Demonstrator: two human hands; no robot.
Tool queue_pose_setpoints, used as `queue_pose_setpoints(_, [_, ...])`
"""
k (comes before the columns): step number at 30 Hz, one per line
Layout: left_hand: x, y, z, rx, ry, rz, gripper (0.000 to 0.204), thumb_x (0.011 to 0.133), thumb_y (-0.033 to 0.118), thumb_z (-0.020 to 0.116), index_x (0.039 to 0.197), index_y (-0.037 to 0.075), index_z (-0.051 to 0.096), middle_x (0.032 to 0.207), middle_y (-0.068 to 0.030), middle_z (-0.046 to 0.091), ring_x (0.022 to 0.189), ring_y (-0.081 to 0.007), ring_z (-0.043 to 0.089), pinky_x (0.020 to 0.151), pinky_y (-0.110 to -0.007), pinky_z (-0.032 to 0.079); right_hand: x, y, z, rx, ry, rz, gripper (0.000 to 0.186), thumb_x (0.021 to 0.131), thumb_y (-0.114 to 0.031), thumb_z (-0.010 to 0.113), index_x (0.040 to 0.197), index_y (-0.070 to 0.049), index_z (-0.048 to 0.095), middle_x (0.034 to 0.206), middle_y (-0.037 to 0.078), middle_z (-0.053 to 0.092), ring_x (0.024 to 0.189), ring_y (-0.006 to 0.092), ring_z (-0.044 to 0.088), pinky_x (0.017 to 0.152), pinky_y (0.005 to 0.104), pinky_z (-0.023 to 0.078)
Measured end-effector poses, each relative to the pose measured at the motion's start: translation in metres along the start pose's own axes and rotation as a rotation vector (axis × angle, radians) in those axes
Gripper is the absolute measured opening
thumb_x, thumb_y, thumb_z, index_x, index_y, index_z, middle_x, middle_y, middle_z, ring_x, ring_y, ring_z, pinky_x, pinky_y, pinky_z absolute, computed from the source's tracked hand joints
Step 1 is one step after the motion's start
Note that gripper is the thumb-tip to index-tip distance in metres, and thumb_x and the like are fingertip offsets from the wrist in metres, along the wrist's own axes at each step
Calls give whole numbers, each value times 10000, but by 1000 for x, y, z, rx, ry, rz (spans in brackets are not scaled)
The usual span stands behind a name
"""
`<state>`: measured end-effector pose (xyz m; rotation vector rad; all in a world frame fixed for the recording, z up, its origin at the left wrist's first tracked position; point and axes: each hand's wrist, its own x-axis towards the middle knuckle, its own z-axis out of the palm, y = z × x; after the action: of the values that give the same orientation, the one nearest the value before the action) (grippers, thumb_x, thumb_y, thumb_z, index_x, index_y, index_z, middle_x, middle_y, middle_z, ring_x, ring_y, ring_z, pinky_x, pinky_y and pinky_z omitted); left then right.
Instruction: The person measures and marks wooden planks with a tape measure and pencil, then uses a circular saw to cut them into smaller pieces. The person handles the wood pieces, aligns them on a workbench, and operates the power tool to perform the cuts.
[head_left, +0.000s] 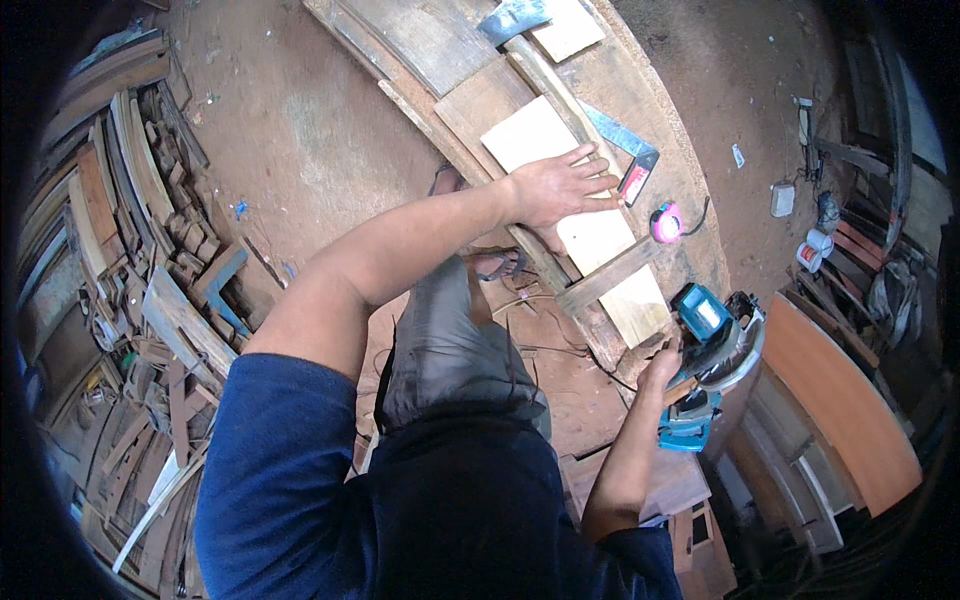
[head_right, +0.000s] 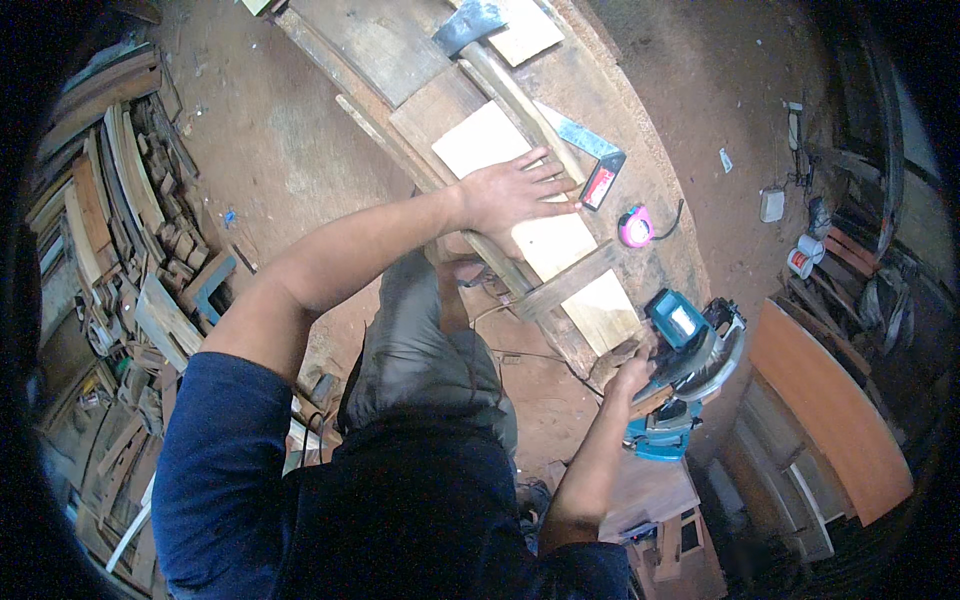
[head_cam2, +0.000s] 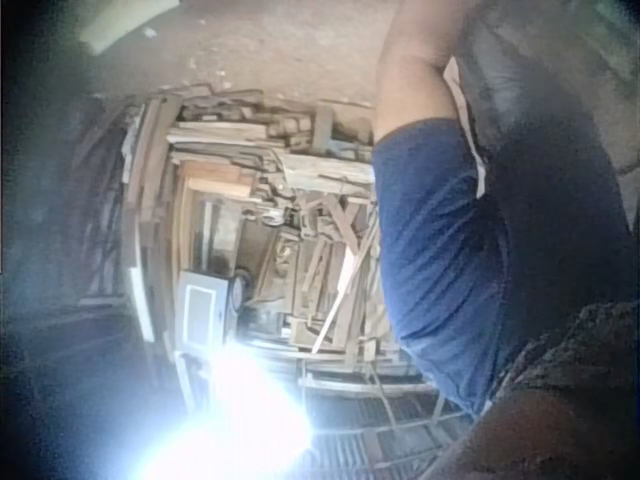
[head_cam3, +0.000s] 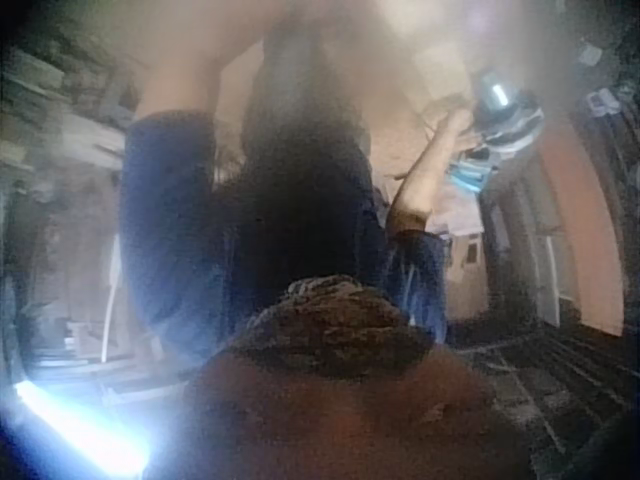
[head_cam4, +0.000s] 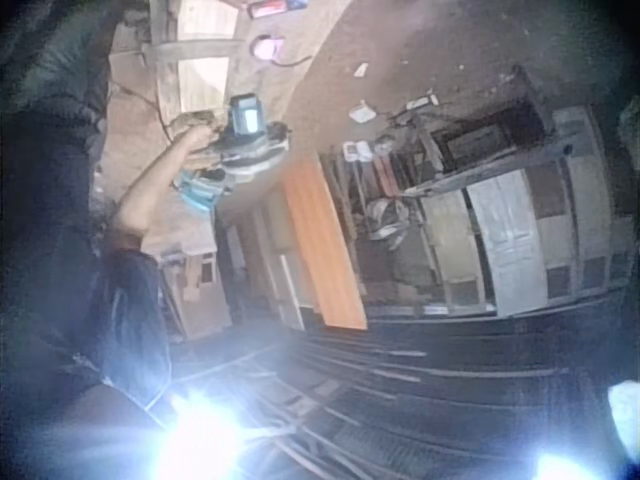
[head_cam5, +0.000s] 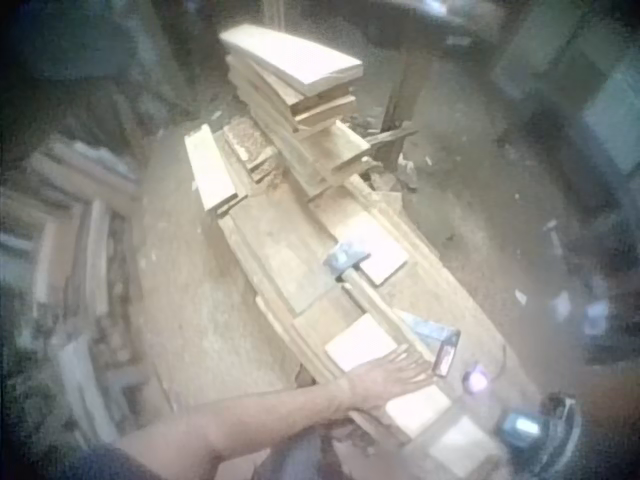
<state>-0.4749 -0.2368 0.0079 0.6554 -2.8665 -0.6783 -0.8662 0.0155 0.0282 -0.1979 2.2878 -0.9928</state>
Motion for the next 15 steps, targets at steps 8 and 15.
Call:
queue_pose_setpoints(8, [4, 3, -4, 6, 9, -11, 1198, 624, 727, 766, 1598, 171, 343, 1544, -160, 446, 1463, -372, 377, 1259, -573, 162, -23, -7, 24, 123, -173, -202, 494, 1019, -84, 588, 1479, -35, 415, 1197, 65, 656, 1132, 182, 606, 1009, 338, 462])
queue_pose_setpoints(15, [14, 9, -9, 25, -16, -33, 1194, 621, 806, 721, 1577, 172, 391, 1536, -179, 432, 1443, -411, 372, 1246, -593, 172, 26, 39, -6, -238, 70, -179, 393, 1056, -240, 542, 1355, 15, 536, 1146, 95, 659, 969, 228, 624, 879, 374, 503])
